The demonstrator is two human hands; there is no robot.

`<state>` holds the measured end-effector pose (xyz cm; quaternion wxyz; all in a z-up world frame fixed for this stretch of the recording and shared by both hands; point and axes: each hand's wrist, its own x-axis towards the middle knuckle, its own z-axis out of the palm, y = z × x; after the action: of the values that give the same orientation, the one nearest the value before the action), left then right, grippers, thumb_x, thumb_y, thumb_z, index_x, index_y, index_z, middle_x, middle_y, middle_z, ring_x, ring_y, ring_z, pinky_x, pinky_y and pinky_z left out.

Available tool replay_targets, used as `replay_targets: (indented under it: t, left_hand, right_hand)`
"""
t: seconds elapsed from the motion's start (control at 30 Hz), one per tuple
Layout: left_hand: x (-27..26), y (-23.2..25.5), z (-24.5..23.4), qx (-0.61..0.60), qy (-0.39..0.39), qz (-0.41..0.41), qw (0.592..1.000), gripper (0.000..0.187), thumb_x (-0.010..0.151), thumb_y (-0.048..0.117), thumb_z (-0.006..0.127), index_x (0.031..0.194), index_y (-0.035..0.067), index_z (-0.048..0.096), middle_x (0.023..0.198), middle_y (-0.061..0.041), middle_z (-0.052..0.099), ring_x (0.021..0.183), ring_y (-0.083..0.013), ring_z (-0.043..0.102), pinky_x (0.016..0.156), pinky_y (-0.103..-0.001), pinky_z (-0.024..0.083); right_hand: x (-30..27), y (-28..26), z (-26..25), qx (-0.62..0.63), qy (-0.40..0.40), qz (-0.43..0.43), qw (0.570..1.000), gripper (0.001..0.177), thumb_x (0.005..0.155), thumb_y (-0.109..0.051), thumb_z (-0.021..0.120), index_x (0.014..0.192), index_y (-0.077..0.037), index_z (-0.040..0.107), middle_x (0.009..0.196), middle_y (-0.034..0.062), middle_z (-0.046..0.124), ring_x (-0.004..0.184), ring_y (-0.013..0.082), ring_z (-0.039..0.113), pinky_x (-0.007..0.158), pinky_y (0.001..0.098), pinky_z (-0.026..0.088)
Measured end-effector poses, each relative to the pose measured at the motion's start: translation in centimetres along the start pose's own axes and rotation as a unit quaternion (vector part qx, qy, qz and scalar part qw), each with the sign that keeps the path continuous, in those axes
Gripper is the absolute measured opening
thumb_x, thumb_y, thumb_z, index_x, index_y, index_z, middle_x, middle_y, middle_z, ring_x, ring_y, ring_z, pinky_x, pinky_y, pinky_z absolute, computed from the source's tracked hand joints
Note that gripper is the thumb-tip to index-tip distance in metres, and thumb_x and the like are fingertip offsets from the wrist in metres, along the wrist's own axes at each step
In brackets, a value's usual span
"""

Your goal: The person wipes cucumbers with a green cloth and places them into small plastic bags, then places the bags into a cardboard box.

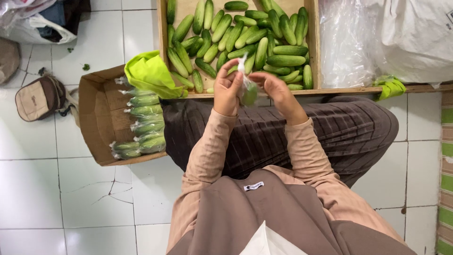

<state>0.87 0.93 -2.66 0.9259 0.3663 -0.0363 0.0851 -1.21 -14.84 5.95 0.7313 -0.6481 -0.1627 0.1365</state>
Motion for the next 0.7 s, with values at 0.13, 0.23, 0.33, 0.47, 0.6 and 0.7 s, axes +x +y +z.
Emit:
replay_targets:
  t: [0.13, 0.23, 0.33, 0.47, 0.6, 0.7]
  left_hand:
    - [-1.1, 3.8, -0.4, 0.019, 0.083, 0.012, 0.996, 0.04, 0.101, 0.008, 0.067, 0.139, 0.004, 0.052, 0.095, -0.007, 0.073, 0.08, -0.013, 0.073, 0.068, -0.022, 0.06]
    - [-2.5, 8.0, -1.3, 0.047, 0.118, 0.031, 0.991, 0.046, 0.1, 0.009, 0.071, 0.142, 0.005, 0.05, 0.097, -0.008, 0.073, 0.079, -0.0109, 0.071, 0.068, -0.021, 0.06]
    - [-4.8, 11.8, -3.8, 0.058, 0.155, 0.049, 0.985, 0.051, 0.099, 0.009, 0.071, 0.144, 0.004, 0.047, 0.101, -0.009, 0.073, 0.084, -0.0132, 0.073, 0.074, -0.024, 0.062]
    - [-8.8, 15.2, -11.2, 0.111, 0.254, 0.139, 0.951, 0.049, 0.1, 0.005, 0.068, 0.144, 0.006, 0.048, 0.104, -0.013, 0.072, 0.086, -0.0177, 0.074, 0.076, -0.03, 0.065]
    - [-14.5, 17.4, -20.7, 0.226, 0.356, 0.184, 0.888, 0.048, 0.105, 0.004, 0.06, 0.15, 0.01, 0.041, 0.104, -0.009, 0.074, 0.08, -0.0115, 0.073, 0.074, -0.022, 0.064]
    - [-18.9, 16.6, -28.1, 0.534, 0.478, 0.097, 0.691, 0.035, 0.104, 0.024, 0.064, 0.138, 0.018, 0.058, 0.106, -0.001, 0.076, 0.099, -0.0188, 0.074, 0.087, -0.035, 0.059]
  right_hand:
    - [-0.1, -1.2, 2.7, -0.017, -0.049, 0.05, 0.997, 0.049, 0.106, -0.034, 0.055, 0.144, -0.002, 0.056, 0.129, 0.0056, 0.062, 0.111, 0.0117, 0.058, 0.09, 0.0286, 0.054]
    - [0.9, 0.0, 4.0, 0.02, -0.093, 0.072, 0.993, 0.044, 0.103, -0.021, 0.065, 0.143, -0.005, 0.057, 0.112, -0.0003, 0.069, 0.097, 0.005, 0.062, 0.084, 0.0236, 0.055]
    - [1.7, 3.1, 6.4, 0.057, -0.177, 0.072, 0.98, 0.061, 0.089, -0.007, 0.078, 0.145, -0.003, 0.052, 0.126, 0.0096, 0.068, 0.111, 0.0145, 0.063, 0.099, 0.037, 0.053]
    - [4.4, 3.2, 14.4, -0.019, -0.272, 0.097, 0.957, 0.06, 0.092, -0.021, 0.08, 0.142, 0.0, 0.054, 0.128, 0.0131, 0.066, 0.117, 0.0195, 0.063, 0.104, 0.0409, 0.051]
    - [8.0, 7.0, 23.3, -0.155, -0.37, 0.067, 0.913, 0.055, 0.095, -0.028, 0.077, 0.137, 0.001, 0.056, 0.122, 0.0223, 0.069, 0.116, 0.0302, 0.067, 0.098, 0.0478, 0.052]
    - [10.0, 12.3, 30.8, -0.273, -0.355, 0.115, 0.887, 0.06, 0.095, -0.037, 0.077, 0.137, -0.001, 0.056, 0.128, 0.0197, 0.066, 0.12, 0.0318, 0.066, 0.101, 0.0438, 0.055]
